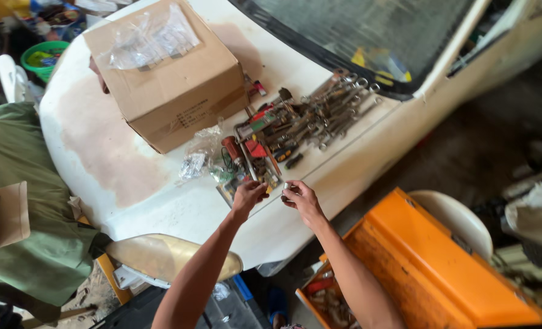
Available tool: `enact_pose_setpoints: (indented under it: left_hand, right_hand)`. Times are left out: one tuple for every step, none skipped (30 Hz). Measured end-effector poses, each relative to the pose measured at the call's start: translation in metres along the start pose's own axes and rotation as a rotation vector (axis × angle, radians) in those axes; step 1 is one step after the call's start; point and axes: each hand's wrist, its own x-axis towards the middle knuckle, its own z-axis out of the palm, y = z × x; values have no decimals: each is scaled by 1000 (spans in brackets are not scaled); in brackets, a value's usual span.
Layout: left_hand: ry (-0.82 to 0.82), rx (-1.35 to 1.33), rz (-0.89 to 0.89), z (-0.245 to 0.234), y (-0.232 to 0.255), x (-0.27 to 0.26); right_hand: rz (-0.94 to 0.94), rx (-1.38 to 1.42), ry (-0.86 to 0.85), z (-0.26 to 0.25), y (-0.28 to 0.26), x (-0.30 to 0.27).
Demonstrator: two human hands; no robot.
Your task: The person repeatedly picks up various hand tools from an orange toolbox and places them on the hood of a white car. The person handles wrenches, sockets, and other metal tools one by one, moving them between the toolbox and the car hood.
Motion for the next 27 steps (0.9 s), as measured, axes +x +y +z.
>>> enact_pose_setpoints:
  left_hand:
    - [44,97,20,1,7,10]
    - [88,193,39,1,14,21]
    - [130,291,56,1,23,34]
    - [140,321,98,3,32,48]
    - [146,355,137,5,40,62]
    - [151,388,176,7,47,75]
    - [173,466,273,9,54,88]
    - [195,545,370,11,62,101]
    - [213,626,465,14,70,113]
    - [213,641,435,19,77,124]
    - [214,658,407,24,85,134]
    - [214,674,378,29,92,143]
    - [202,669,380,32,99,152]
    - [190,664,382,35,106,160]
    - [179,658,386,39,112,171]
    - [209,685,385,44,116,182]
    - [239,710,384,50,120,193]
    - [269,735,382,55,124,203]
    - [272,717,379,59,127,214]
    - [276,699,376,62,129,224]
    - [276,682,373,65,132,235]
    - [273,668,346,69,136,246]
    - [267,653,313,73,137,255]
    - [262,638,281,77,138,263]
    - [262,681,283,80,138,269]
    - [261,724,286,84,138,275]
    - [260,767,288,86,139,280]
  right_hand:
    - [-2,9,-7,-4,-1,15]
    - [-4,19,-14,-9,-3,31]
    - [-6,29,-19,-14,-4,48]
    - [-27,42,-39,-19,-7,68]
    - [-45,57,-56,-25,-9,87]
    - [-63,73,-73,-31,-11,105]
    - [-82,44,-76,-38,-14,121]
    - [-100,16,-80,-45,-18,137]
    - [-118,-10,-80,-51,-23,151]
    - [-134,-59,-58,-56,-29,165]
    - [-152,-108,-35,-60,-37,179]
    - [-170,-157,-12,-64,-46,192]
    - [-190,-210,3,-66,-56,203]
    - [-210,-263,19,-69,-67,213]
    - [-233,-317,35,-71,-79,222]
    - [-272,-455,81,-71,-90,230]
    - [-310,-593,129,-73,-102,236]
    - [-347,-731,178,-73,-113,242]
    - [-350,-779,190,-71,-123,250]
    - [-353,-826,203,-70,-132,257]
    - [-355,-873,219,-68,-139,266]
    - [-427,-912,223,-65,-144,274]
    - [-493,-951,226,-64,-145,280]
    - [-560,-991,230,-62,-145,286]
    - [-551,-1024,222,-60,-143,292]
    - [-541,-1058,214,-58,-141,298]
    - [-532,-1092,205,-57,-139,304]
